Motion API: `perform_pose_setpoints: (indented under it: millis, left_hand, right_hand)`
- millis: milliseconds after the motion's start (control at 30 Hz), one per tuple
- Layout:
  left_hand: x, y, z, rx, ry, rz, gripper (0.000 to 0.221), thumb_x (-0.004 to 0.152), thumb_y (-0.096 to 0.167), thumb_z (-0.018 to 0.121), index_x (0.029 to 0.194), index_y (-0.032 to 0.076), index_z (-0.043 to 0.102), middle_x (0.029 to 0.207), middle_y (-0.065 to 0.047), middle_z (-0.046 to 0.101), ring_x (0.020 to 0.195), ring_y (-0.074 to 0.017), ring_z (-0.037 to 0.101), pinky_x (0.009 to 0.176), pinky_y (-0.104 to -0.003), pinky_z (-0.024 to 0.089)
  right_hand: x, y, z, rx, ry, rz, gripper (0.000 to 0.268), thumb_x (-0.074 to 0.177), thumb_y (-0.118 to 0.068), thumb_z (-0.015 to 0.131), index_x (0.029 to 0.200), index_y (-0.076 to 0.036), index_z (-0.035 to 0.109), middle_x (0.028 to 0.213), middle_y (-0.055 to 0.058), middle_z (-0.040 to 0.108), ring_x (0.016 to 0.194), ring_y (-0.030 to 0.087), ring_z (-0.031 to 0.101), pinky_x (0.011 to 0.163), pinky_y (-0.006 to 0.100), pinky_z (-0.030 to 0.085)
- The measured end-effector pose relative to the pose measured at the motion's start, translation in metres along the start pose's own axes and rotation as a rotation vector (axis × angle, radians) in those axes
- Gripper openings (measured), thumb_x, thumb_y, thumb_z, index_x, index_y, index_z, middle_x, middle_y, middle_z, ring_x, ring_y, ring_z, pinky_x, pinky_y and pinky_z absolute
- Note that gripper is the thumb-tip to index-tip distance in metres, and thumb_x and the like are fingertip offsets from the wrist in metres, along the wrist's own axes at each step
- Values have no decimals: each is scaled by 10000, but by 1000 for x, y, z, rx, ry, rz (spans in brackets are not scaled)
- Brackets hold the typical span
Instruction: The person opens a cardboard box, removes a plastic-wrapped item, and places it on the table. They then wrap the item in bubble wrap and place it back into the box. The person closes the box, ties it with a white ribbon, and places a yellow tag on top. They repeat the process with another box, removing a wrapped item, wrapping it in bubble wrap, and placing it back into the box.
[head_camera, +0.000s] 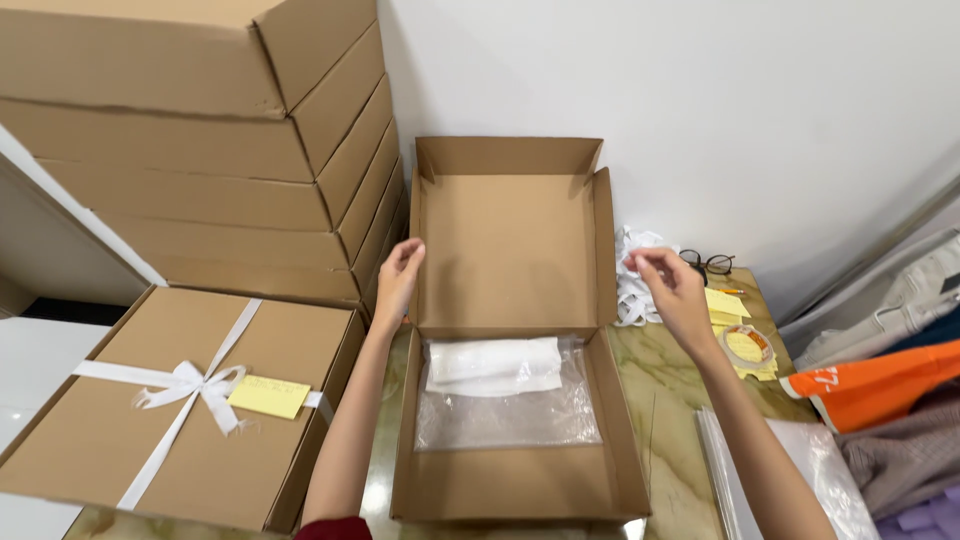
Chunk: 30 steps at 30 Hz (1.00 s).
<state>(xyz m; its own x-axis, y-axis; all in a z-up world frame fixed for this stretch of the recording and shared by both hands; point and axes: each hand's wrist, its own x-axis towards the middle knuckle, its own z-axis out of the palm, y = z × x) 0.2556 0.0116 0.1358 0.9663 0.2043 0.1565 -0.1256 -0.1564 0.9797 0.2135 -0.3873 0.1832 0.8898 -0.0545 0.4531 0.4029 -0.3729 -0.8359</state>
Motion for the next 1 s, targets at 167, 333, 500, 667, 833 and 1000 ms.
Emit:
perform_pose_setpoints:
  millis: [167, 333, 500, 667, 833, 1000]
  left_hand:
    - [-62, -28, -4, -52, 0, -61, 344, 1028, 341, 597, 1276, 116, 676, 1266, -125, 682, 1192, -279, 642, 995, -447, 501]
    - [-100, -99, 4, -66, -15, -157, 293, 1019, 341, 622, 1214, 140, 710, 1192, -115, 725, 1119, -277, 691, 921, -424, 532]
    - [-139, -185, 28, 46, -61, -258, 330, 993, 304, 632, 1221, 75, 698, 1237, -223, 694, 1182, -394, 647, 979, -513, 514]
    - [-186, -215, 65, 509, -407, -451, 773, 904, 518, 671, 1554, 190, 413, 1594, -236, 313, 1475, -438, 328, 1168, -600, 306]
    - [-227, -196, 80, 916, -630, -319, 901, 869, 569, 708, 1605, 239, 307, 1700, -176, 29, 1575, -384, 18, 1218, -662, 68]
    - [-231, -194, 79, 973, -632, -192, 863, 889, 531, 712, 1595, 220, 326, 1696, -189, 26, 1573, -386, 23, 1219, -682, 56]
  right_hand:
    - [-67, 50, 0, -45, -13, 95, 176, 1040, -122, 620, 1185, -74, 707, 1036, 113, 751, 1006, 204, 693, 847, 329, 532]
    - [-127, 123, 7, -177, -72, 184, 226, 996, -127, 676, 1209, -60, 707, 1129, 176, 734, 1113, 305, 682, 878, 421, 543]
    - [-184, 176, 19, -419, -219, 272, 433, 902, -168, 742, 1297, -31, 633, 1410, 324, 492, 1338, 553, 467, 1084, 632, 422]
    - [-215, 188, 44, -549, -370, 507, 517, 909, -148, 715, 1411, -139, 596, 1584, 318, 295, 1449, 537, 336, 1142, 641, 346]
    - [-224, 186, 44, -541, -283, 528, 417, 983, 16, 559, 1395, -42, 589, 1457, 293, 463, 1379, 476, 470, 1100, 560, 426]
    - [-229, 200, 42, -432, -181, 558, 411, 971, 59, 521, 1334, -91, 644, 1289, 262, 601, 1177, 462, 616, 968, 560, 505]
